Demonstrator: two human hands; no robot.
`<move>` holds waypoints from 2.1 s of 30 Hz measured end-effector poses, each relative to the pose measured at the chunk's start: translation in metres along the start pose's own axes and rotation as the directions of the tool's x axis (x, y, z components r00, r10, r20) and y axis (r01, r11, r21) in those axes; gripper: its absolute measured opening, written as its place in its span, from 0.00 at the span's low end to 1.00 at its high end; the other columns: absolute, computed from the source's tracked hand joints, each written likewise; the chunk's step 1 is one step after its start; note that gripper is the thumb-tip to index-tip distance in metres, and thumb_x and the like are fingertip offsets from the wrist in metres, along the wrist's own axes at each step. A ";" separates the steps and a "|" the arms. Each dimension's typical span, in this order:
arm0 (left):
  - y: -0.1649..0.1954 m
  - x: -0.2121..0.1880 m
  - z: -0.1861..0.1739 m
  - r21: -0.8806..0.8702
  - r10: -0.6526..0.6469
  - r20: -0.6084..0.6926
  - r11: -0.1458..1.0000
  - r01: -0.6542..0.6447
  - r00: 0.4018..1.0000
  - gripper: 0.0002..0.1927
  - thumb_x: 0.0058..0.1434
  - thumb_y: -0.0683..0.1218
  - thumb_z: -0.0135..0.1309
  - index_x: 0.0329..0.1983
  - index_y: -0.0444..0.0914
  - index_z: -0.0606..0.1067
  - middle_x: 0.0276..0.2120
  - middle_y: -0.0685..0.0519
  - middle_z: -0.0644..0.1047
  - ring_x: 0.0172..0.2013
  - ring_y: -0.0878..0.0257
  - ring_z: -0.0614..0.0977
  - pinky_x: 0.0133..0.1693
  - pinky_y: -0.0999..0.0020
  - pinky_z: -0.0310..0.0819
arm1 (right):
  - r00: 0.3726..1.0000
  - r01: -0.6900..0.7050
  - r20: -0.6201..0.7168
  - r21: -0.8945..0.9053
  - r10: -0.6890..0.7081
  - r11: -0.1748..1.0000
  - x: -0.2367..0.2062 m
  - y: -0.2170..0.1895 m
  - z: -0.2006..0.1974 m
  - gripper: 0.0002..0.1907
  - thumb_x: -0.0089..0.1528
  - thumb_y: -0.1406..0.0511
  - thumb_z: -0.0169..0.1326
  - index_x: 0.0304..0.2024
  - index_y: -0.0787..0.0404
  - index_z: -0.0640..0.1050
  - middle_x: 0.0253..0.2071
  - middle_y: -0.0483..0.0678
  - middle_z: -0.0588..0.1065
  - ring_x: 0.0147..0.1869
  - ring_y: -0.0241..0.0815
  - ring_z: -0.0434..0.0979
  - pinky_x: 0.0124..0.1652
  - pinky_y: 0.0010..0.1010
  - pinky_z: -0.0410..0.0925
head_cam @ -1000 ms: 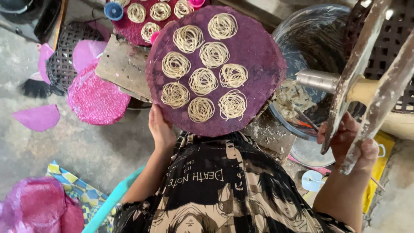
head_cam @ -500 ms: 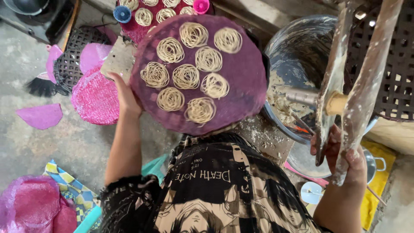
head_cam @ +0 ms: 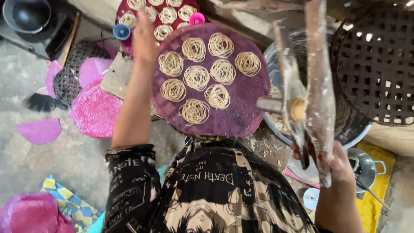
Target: The person operates a manual noodle press, loading dough into the metal press and pulling down the lever to extrude noodle strands, which they gather into nests on a round tray. They repeat the pressing cycle for several nests and at the end handle small colored cups on the tray.
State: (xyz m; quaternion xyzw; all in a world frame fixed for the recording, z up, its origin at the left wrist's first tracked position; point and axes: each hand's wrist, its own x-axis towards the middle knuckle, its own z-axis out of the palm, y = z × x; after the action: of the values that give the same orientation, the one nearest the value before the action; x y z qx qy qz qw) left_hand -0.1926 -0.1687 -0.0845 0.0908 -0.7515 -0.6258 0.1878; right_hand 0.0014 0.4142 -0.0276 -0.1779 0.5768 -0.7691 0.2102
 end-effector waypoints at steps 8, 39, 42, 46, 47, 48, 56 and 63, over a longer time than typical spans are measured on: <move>0.157 0.000 0.171 -0.742 0.592 0.649 0.355 0.568 0.478 0.39 0.65 0.67 0.41 0.57 0.28 0.74 0.56 0.41 0.77 0.55 0.54 0.79 0.67 0.60 0.69 | 0.984 -0.179 0.001 -0.015 0.179 0.984 0.048 -0.019 0.026 0.51 0.58 0.43 0.61 0.68 0.77 0.68 0.51 0.65 0.76 0.47 0.53 0.79 0.43 0.38 0.71; 0.110 -0.023 0.201 -0.795 0.234 0.594 0.022 0.606 0.770 0.30 0.63 0.73 0.37 0.44 0.45 0.71 0.22 0.55 0.67 0.26 0.57 0.72 0.40 0.56 0.71 | 0.848 -0.524 -0.198 -0.458 0.492 0.718 0.048 -0.032 -0.041 0.33 0.61 0.46 0.53 0.43 0.73 0.82 0.31 0.55 0.83 0.30 0.42 0.81 0.28 0.33 0.72; 0.113 -0.023 0.208 -0.824 0.320 0.547 0.041 0.565 0.774 0.32 0.65 0.73 0.38 0.38 0.39 0.68 0.25 0.54 0.67 0.29 0.56 0.71 0.42 0.57 0.71 | 0.868 -0.496 -0.233 -0.400 0.438 0.770 0.051 -0.045 -0.038 0.30 0.63 0.49 0.56 0.42 0.74 0.80 0.30 0.56 0.80 0.23 0.45 0.77 0.21 0.36 0.70; 0.115 -0.002 0.199 -0.822 0.383 0.526 -0.004 0.570 0.760 0.26 0.64 0.67 0.39 0.34 0.40 0.66 0.26 0.53 0.67 0.30 0.55 0.71 0.42 0.57 0.71 | 0.907 -0.421 -0.272 -0.565 0.321 0.710 0.067 -0.031 -0.032 0.29 0.63 0.50 0.56 0.43 0.72 0.80 0.32 0.52 0.80 0.32 0.38 0.77 0.30 0.31 0.70; 0.115 -0.001 0.193 -0.828 0.348 0.533 0.027 0.560 0.771 0.28 0.65 0.69 0.39 0.35 0.40 0.67 0.26 0.52 0.67 0.29 0.55 0.71 0.42 0.56 0.71 | 0.922 -0.387 -0.219 -0.536 0.319 0.750 0.069 -0.024 -0.029 0.29 0.63 0.49 0.56 0.43 0.72 0.80 0.31 0.51 0.80 0.32 0.38 0.78 0.31 0.30 0.71; 0.115 -0.004 0.187 -0.833 0.311 0.539 0.059 0.550 0.783 0.30 0.65 0.71 0.39 0.37 0.40 0.67 0.26 0.52 0.67 0.29 0.55 0.71 0.43 0.54 0.71 | 0.935 -0.355 -0.164 -0.503 0.316 0.788 0.068 -0.019 -0.027 0.29 0.63 0.49 0.56 0.43 0.71 0.81 0.31 0.51 0.81 0.32 0.37 0.80 0.32 0.29 0.73; 0.113 -0.049 0.202 -0.780 0.156 0.619 0.006 0.626 0.770 0.36 0.63 0.76 0.38 0.59 0.46 0.69 0.20 0.54 0.66 0.24 0.56 0.71 0.40 0.56 0.69 | 0.850 -0.527 -0.329 -0.515 0.412 0.677 0.038 -0.031 -0.029 0.28 0.61 0.49 0.56 0.42 0.71 0.82 0.28 0.51 0.81 0.27 0.38 0.75 0.26 0.30 0.68; 0.100 -0.009 0.206 -0.807 0.207 0.578 0.001 0.590 0.790 0.30 0.67 0.74 0.35 0.51 0.47 0.65 0.22 0.52 0.67 0.24 0.55 0.70 0.39 0.54 0.68 | 0.891 -0.446 -0.361 -0.577 0.277 0.684 0.069 -0.010 -0.023 0.27 0.62 0.50 0.58 0.42 0.71 0.82 0.31 0.48 0.80 0.33 0.33 0.75 0.33 0.27 0.69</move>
State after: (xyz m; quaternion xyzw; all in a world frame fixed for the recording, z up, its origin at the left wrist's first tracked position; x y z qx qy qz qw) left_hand -0.2563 0.0412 -0.0181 -0.1400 -0.0938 -0.9777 -0.1255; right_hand -0.0701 0.3990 -0.0217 -0.0248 0.8505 -0.4808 0.2117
